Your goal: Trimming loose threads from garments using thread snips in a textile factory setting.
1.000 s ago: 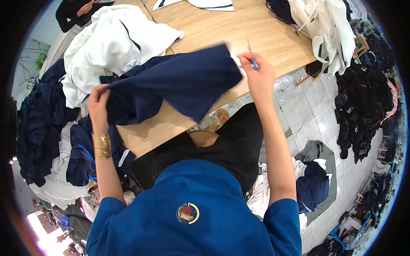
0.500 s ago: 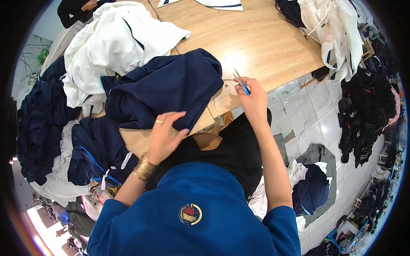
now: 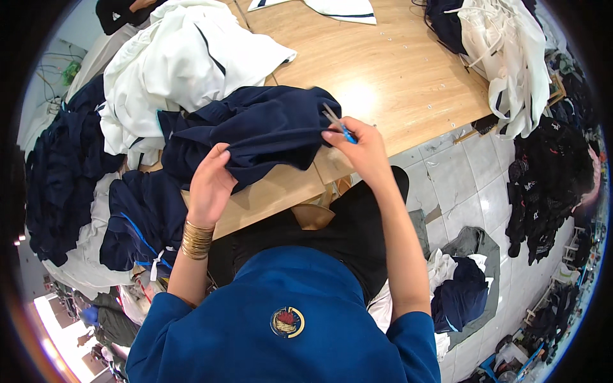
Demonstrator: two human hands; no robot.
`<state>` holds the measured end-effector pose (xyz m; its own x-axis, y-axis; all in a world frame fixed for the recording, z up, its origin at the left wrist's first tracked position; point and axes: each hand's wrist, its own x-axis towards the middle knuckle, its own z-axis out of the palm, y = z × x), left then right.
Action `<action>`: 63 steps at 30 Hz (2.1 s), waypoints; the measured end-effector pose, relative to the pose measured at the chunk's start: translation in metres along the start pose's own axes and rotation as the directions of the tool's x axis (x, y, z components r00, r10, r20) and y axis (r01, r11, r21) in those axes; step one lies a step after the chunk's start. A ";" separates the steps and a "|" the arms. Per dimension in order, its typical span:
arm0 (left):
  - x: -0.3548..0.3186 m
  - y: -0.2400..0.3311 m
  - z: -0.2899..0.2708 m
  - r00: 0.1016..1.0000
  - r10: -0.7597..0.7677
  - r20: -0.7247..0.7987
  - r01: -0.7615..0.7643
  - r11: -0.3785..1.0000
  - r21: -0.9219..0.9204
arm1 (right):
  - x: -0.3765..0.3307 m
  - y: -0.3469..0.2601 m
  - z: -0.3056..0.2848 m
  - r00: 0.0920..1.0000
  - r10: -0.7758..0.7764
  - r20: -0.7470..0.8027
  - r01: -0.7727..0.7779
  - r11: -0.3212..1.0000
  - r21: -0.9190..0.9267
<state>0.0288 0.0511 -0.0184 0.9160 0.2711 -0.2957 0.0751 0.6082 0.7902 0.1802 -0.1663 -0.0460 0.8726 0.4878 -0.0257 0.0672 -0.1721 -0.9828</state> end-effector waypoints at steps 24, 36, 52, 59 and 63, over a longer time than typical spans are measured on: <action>-0.021 -0.036 0.041 0.911 0.220 0.349 -0.412 0.440 0.798 | -0.016 0.016 -0.026 0.989 0.056 -0.140 -0.089 0.966 -0.245; -0.005 -0.082 0.051 0.858 0.256 0.445 -0.482 0.107 0.869 | -0.043 0.019 0.010 0.983 0.180 -0.020 -0.181 0.969 -0.170; 0.045 -0.068 0.061 0.721 0.292 0.628 -0.655 -0.007 0.755 | -0.048 0.003 -0.005 0.966 0.252 0.054 -0.257 0.957 0.134; 0.050 -0.072 0.068 0.750 0.312 0.583 -0.611 -0.013 0.792 | -0.040 0.000 -0.008 0.975 0.215 0.051 -0.220 0.970 0.108; 0.052 -0.064 0.067 0.962 0.118 0.246 -0.256 0.703 0.663 | -0.043 0.003 -0.015 0.991 0.094 -0.097 -0.114 0.969 -0.220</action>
<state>0.0979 -0.0238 -0.0486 0.9871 0.1489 -0.0595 0.0801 -0.1364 0.9874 0.1499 -0.2007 -0.0455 0.9178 0.3840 -0.1005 0.0723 -0.4107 -0.9089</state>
